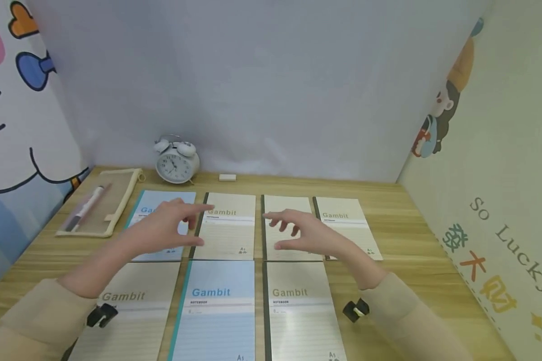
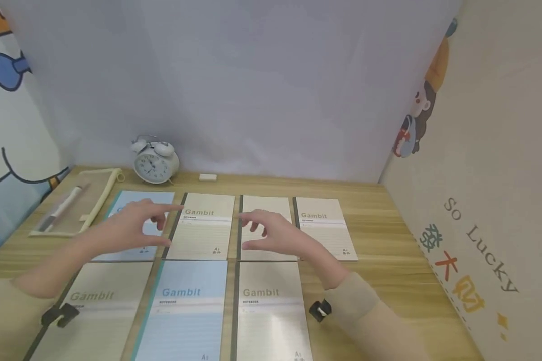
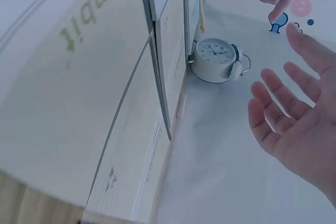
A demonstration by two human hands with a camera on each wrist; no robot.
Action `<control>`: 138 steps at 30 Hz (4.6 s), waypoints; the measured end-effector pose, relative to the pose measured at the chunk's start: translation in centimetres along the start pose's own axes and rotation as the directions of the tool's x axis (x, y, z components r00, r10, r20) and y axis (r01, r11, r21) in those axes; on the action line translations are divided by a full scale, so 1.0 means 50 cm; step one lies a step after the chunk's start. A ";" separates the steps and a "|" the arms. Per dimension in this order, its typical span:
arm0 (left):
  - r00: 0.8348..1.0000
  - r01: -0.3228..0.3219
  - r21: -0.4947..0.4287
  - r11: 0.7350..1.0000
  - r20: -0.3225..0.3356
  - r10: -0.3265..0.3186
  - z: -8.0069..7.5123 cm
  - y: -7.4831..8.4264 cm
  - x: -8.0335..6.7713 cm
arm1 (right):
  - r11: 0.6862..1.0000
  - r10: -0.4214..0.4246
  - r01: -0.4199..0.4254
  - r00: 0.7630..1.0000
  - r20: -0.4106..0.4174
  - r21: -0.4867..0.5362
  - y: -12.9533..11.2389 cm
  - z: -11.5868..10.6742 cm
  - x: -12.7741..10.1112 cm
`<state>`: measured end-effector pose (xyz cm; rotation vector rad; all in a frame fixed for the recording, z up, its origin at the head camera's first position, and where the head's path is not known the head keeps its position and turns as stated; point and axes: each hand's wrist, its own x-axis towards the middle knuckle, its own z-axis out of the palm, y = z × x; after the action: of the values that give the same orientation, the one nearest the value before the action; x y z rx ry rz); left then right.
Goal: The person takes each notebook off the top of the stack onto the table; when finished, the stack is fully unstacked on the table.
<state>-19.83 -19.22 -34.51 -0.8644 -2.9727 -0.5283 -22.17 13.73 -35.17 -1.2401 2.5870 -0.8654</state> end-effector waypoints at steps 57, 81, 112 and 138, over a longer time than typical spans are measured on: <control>0.948 0.318 0.121 0.940 -0.021 -0.318 0.060 -0.359 -0.096 | 0.962 0.176 -0.132 0.969 0.173 -0.241 -0.036 0.280 0.352; 0.952 0.257 -0.314 0.914 -0.080 -0.295 0.012 -0.344 -0.105 | 0.955 0.175 -0.208 0.970 0.167 0.211 -0.028 0.245 0.337; 0.909 0.213 -0.462 0.861 -0.230 -0.348 -0.115 -0.109 -0.012 | 0.561 0.235 -0.066 0.968 -0.083 0.825 -0.028 0.117 0.294; 0.930 0.009 -0.417 0.909 -0.330 -0.161 -0.066 0.142 0.091 | 0.699 0.241 -0.046 0.955 -0.175 0.714 0.026 -0.119 0.054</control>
<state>-20.27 -12.26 -28.71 -0.5639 -2.6062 -1.2047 -26.93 14.94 -30.71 -0.7087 2.0803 -1.8469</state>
